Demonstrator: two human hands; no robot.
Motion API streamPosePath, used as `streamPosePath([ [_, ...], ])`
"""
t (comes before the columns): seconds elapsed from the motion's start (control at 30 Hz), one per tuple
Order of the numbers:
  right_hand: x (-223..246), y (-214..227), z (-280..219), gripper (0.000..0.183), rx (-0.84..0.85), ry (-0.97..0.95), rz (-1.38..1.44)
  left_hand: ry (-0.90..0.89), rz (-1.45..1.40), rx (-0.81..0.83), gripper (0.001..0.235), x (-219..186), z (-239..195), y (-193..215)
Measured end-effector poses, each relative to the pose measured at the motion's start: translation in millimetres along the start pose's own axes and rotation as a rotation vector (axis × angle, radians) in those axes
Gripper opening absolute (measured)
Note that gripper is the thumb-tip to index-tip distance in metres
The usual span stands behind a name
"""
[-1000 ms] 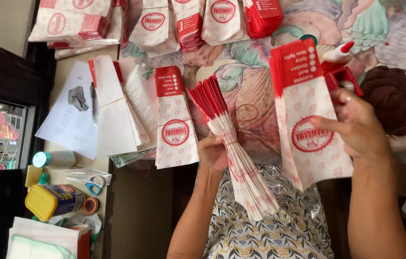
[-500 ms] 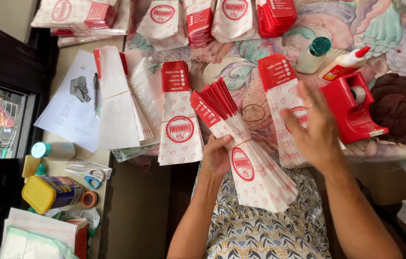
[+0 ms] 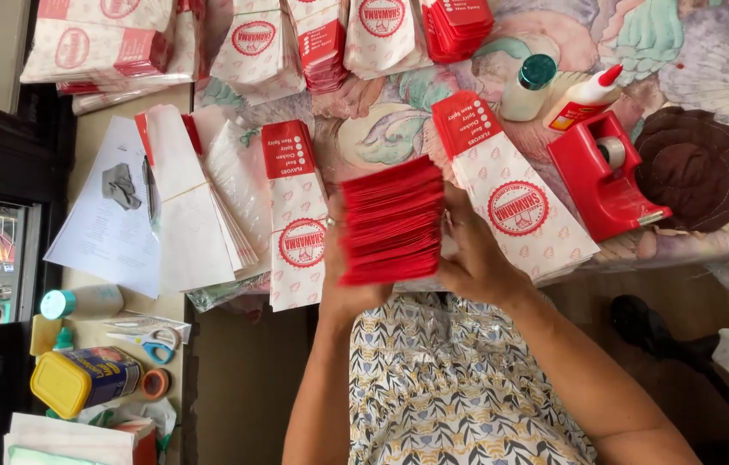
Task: Sorting, folding, and stacking printed paper bags into organized piles and plastic packaging.
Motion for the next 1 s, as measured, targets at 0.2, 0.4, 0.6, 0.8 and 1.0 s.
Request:
streamPosePath([
  [0.2, 13, -8, 15, 0.114, -0.030, 0.070, 0.194, -0.009, -0.092, -0.023, 0.085, 42, -10, -3],
  [0.4, 50, -19, 46, 0.120, -0.056, 0.142, 0.232, -0.088, -0.029, -0.058, 0.092, 27, -5, 3],
  [0.6, 74, -20, 51, 0.119, -0.079, 0.200, 0.134, -0.073, -0.050, -0.157, 0.099, 5, -2, -6],
  [0.8, 88, -8, 49, 0.118, -0.129, 0.264, 0.023, -0.107, -0.062, -0.225, 0.087, -12, -4, -7],
  [1.0, 107, -19, 47, 0.103, -0.063, 0.324, -0.033, -0.144, -0.099, -0.178, 0.099, -7, -10, -19],
])
Point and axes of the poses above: each hand's wrist, its own z-axis towards the middle knuckle, its own y-axis out of the back of the hand, x = y × z, the point moved 5 cm from there along z, towards the middle knuckle, and after that the axes turned 14 degrees about -x, right-handed, at the moved point
